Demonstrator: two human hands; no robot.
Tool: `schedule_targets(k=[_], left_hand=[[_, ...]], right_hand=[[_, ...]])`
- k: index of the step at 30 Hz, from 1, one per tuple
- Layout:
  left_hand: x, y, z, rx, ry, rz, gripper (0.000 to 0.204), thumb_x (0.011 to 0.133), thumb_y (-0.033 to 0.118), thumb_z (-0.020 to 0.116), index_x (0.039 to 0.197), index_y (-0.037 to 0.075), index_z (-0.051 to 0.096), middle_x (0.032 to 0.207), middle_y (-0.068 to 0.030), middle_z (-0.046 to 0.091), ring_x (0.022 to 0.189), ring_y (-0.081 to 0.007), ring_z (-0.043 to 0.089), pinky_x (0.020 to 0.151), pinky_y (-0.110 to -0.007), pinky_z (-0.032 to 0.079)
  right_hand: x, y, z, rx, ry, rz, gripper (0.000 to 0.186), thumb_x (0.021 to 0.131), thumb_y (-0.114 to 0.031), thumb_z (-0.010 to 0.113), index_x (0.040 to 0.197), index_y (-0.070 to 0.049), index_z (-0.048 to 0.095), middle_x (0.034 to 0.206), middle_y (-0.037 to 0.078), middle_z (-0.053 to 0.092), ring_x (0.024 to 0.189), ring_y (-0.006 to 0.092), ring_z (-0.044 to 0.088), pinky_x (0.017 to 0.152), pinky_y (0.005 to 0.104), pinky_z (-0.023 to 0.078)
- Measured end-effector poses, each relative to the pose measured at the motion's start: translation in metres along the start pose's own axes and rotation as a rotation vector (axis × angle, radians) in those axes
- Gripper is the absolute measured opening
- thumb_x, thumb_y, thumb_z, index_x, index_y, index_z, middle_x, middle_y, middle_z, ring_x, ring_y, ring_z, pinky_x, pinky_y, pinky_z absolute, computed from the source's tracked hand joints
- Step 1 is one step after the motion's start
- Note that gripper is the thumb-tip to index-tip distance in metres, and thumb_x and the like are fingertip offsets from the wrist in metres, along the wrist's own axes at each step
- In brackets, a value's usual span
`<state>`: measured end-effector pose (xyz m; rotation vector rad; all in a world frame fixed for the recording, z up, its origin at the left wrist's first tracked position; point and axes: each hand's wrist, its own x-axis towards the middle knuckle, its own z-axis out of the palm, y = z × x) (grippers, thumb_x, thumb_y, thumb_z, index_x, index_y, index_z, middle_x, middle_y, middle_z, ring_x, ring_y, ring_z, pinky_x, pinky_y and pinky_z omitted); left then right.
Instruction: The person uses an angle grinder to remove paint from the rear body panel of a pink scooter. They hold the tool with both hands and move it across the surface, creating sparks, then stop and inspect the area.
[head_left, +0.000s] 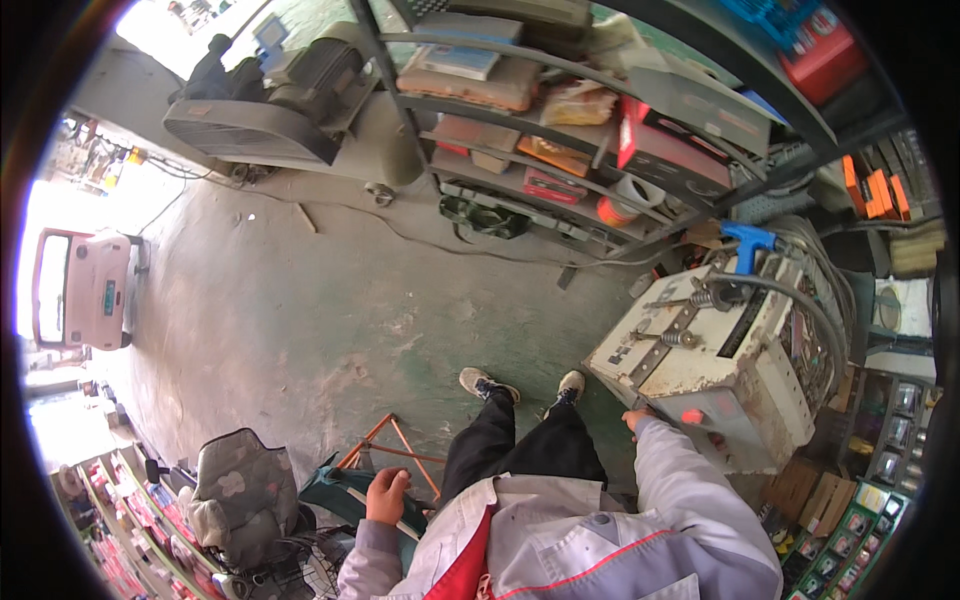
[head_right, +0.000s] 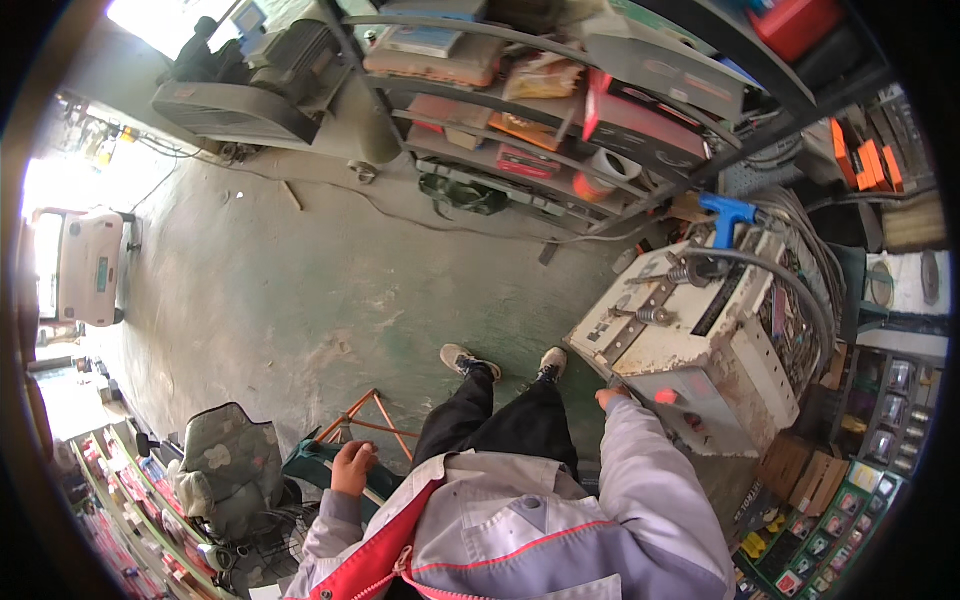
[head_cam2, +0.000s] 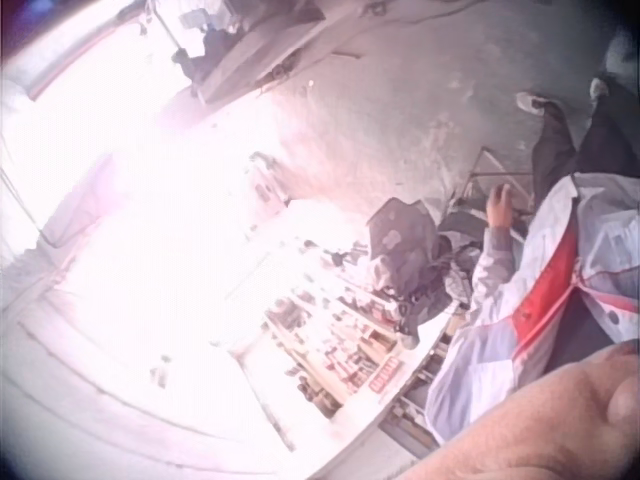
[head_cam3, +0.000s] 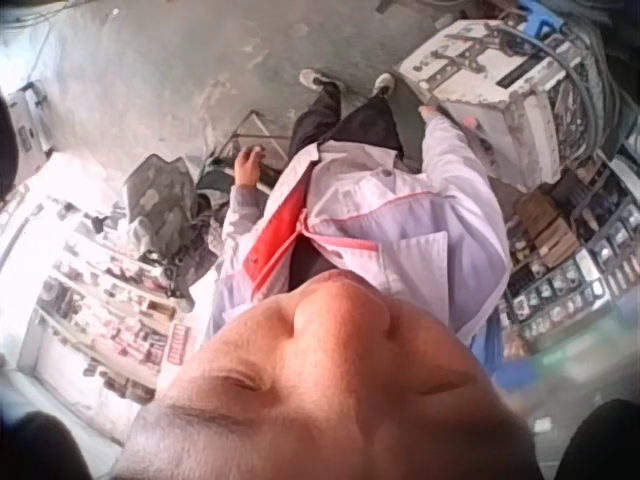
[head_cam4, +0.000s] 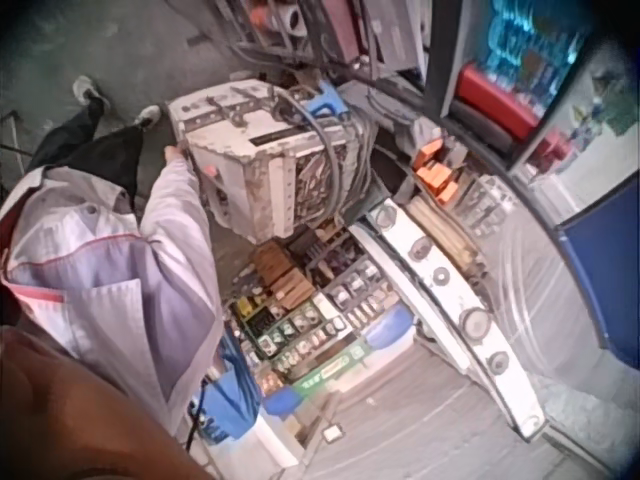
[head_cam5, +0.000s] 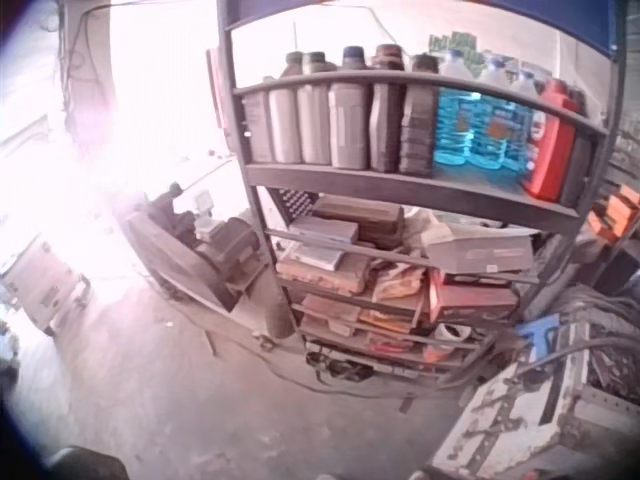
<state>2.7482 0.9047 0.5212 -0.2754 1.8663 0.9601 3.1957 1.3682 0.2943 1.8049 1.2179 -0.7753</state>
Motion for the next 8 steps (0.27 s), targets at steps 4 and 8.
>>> schedule_targets(k=[4,8], left_hand=[[0.038,0.011,-0.046,0.031,0.07,0.046,0.036,0.103,0.027,0.069,0.12,-0.004,0.07,0.101,-0.0082,0.074,0.089,-0.016,0.068,0.083,-0.032,0.055],[0.067,0.028,-0.082,-0.007,0.154,0.077,0.037,0.102,0.029,0.07,0.121,-0.004,0.07,0.101,-0.0076,0.074,0.09,-0.0163,0.068,0.083,-0.032,0.055]], right_hand=[[-0.032,-0.038,0.007,0.081,0.058,0.072,0.054,0.084,-0.03,0.08,0.125,0.005,0.071,0.126,0.019,0.075,0.068,0.0348,0.075,0.058,0.045,0.063],[-0.06,-0.09,0.002,0.138,-0.001,0.065,0.068,0.083,-0.026,0.077,0.144,0.001,0.062,0.145,0.017,0.065,0.111,0.0305,0.074,0.072,0.05,0.065]])
